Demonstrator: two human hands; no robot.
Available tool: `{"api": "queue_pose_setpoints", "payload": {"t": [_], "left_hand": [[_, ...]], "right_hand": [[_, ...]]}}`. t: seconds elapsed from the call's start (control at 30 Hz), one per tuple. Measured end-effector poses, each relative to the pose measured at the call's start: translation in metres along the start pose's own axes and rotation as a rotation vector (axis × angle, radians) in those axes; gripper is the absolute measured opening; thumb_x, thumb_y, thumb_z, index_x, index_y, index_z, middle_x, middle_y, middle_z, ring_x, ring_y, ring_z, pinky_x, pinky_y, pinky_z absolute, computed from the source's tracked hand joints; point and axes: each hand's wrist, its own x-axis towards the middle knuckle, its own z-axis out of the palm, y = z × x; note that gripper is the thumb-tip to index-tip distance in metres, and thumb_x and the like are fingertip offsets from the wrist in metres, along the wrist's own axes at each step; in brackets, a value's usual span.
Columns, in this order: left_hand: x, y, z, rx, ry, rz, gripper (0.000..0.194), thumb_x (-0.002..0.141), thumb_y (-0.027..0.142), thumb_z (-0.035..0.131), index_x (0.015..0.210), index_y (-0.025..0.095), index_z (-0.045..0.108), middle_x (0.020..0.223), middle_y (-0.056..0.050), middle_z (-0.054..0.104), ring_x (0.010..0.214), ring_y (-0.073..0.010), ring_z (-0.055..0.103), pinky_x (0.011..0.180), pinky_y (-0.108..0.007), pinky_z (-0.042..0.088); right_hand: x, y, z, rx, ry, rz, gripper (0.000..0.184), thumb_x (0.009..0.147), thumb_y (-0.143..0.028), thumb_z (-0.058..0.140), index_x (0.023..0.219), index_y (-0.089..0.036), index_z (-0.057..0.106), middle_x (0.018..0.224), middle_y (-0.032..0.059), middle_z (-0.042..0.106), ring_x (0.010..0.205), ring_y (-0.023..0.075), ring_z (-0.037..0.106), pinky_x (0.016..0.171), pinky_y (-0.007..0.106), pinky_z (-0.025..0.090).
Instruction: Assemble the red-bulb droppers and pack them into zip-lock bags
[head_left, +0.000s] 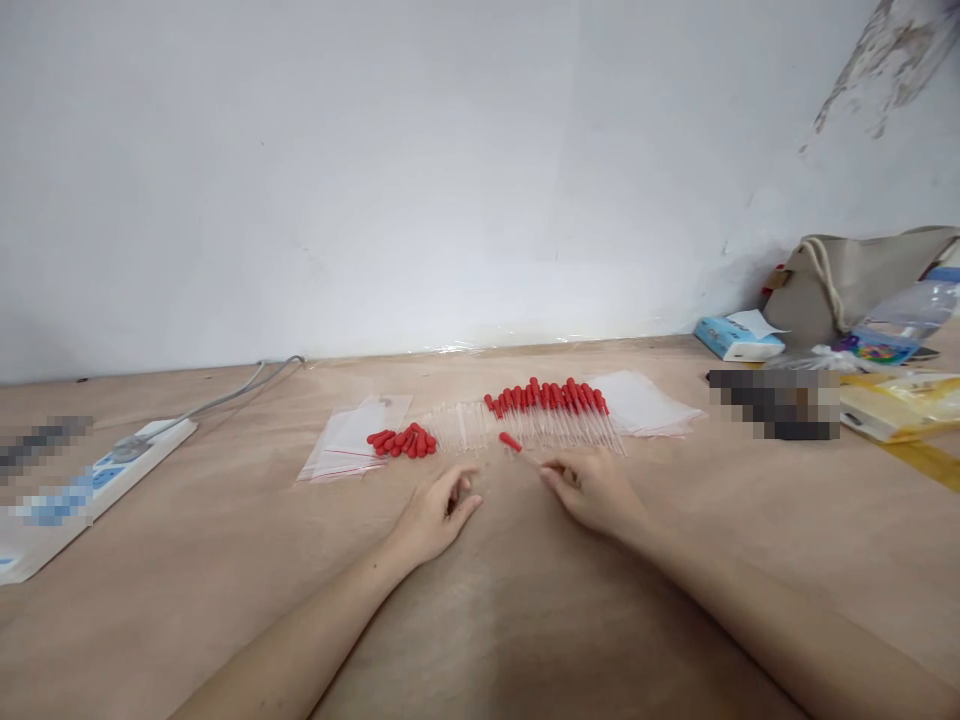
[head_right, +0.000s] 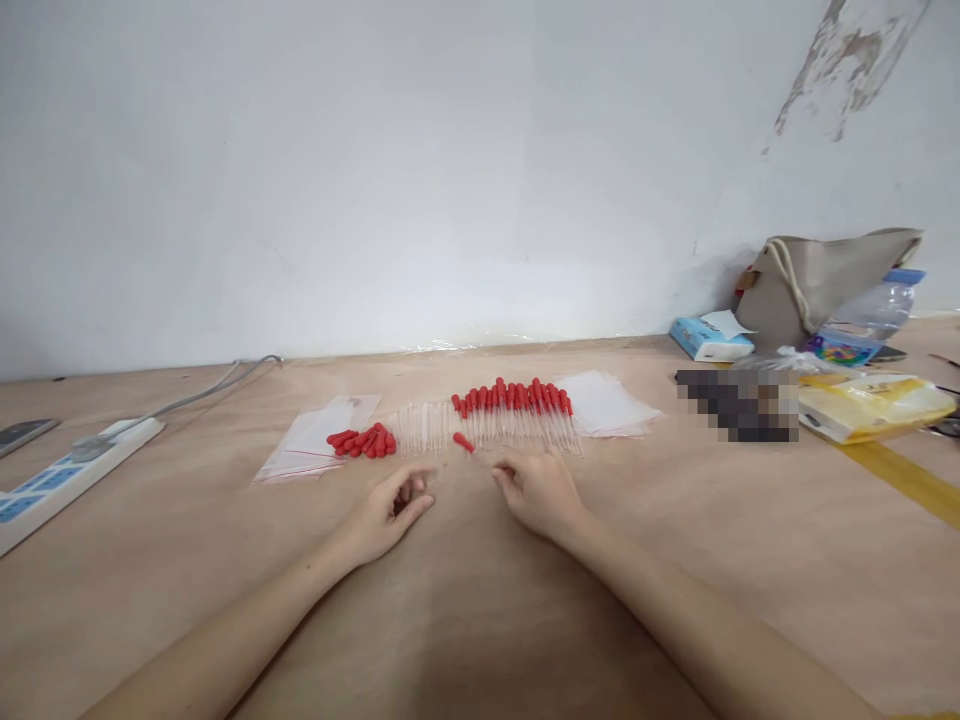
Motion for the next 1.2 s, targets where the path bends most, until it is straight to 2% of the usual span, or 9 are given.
{"api": "queue_pose_setpoints", "payload": {"t": [0.1,0.17,0.3,0.43,0.57,0.73,0.87,0.97,1.2], "left_hand": [[0.001,0.001,0.001,0.018,-0.097,0.078,0.017,0.084,0.022,0.045,0.092,0.020,0.060,0.084,-0.003,0.056,0.074,-0.0139,0.053,0.067,-0.026,0.042],[0.001,0.003,0.000,0.011,-0.105,0.088,0.018,0.085,0.021,0.044,0.093,0.020,0.060,0.086,-0.003,0.056,0.076,-0.0139,0.053,0.068,-0.026,0.042],[0.001,0.002,0.000,-0.005,-0.117,0.082,0.017,0.084,0.022,0.045,0.093,0.019,0.060,0.088,-0.004,0.057,0.076,-0.0139,0.053,0.068,-0.026,0.042],[0.000,0.001,0.000,-0.007,-0.116,0.087,0.018,0.084,0.022,0.044,0.094,0.019,0.060,0.088,-0.004,0.057,0.077,-0.0143,0.053,0.069,-0.026,0.042],[0.000,0.001,-0.001,-0.007,-0.124,0.087,0.019,0.084,0.023,0.044,0.093,0.019,0.060,0.087,-0.004,0.056,0.076,-0.0144,0.053,0.068,-0.026,0.042],[0.001,0.001,-0.001,-0.008,-0.129,0.093,0.019,0.085,0.023,0.043,0.093,0.019,0.059,0.085,-0.004,0.056,0.075,-0.0141,0.053,0.067,-0.025,0.042],[0.001,0.001,-0.001,-0.008,-0.125,0.091,0.018,0.084,0.023,0.044,0.093,0.019,0.059,0.086,-0.004,0.056,0.074,-0.0139,0.053,0.066,-0.026,0.042],[0.001,0.001,0.000,-0.005,-0.113,0.091,0.017,0.084,0.023,0.045,0.092,0.019,0.060,0.085,-0.004,0.057,0.073,-0.0140,0.053,0.066,-0.026,0.042],[0.001,0.002,-0.001,0.007,-0.111,0.091,0.017,0.084,0.022,0.045,0.092,0.019,0.060,0.085,-0.004,0.056,0.073,-0.0139,0.053,0.066,-0.025,0.042]], "right_hand": [[0.019,0.011,0.001,0.223,-0.033,0.276,0.023,0.077,-0.035,0.048,0.070,-0.019,0.062,0.065,0.0017,0.065,0.058,0.0144,0.057,0.053,0.024,0.037],[0.037,0.010,0.005,0.219,-0.005,0.375,0.026,0.074,-0.039,0.050,0.063,-0.018,0.060,0.063,0.0020,0.064,0.059,0.0149,0.057,0.053,0.023,0.037],[0.072,-0.006,0.023,0.035,0.109,0.426,0.022,0.072,-0.037,0.052,0.061,-0.020,0.060,0.068,0.0006,0.065,0.069,0.0159,0.058,0.069,0.028,0.035],[0.092,-0.018,0.047,-0.097,0.101,0.496,0.024,0.074,-0.037,0.049,0.060,-0.020,0.060,0.066,0.0008,0.065,0.070,0.0177,0.058,0.079,0.036,0.028],[0.096,-0.016,0.058,-0.210,0.061,0.519,0.026,0.075,-0.037,0.047,0.061,-0.019,0.061,0.066,0.0045,0.065,0.070,0.0194,0.059,0.079,0.039,0.024],[0.089,-0.014,0.055,-0.269,0.041,0.493,0.034,0.077,-0.045,0.044,0.065,-0.019,0.062,0.070,0.0062,0.066,0.070,0.0200,0.059,0.079,0.040,0.022],[0.086,-0.027,0.054,-0.237,0.096,0.369,0.027,0.078,-0.040,0.043,0.069,-0.021,0.061,0.069,0.0022,0.066,0.069,0.0171,0.058,0.079,0.037,0.022],[0.090,-0.040,0.057,-0.241,0.053,0.298,0.023,0.076,-0.034,0.044,0.071,-0.021,0.062,0.071,0.0036,0.066,0.072,0.0181,0.059,0.077,0.036,0.023],[0.117,-0.047,0.065,-0.331,-0.136,0.489,0.021,0.073,-0.028,0.048,0.077,-0.015,0.064,0.080,0.0123,0.066,0.076,0.0222,0.060,0.080,0.039,0.023]]}}
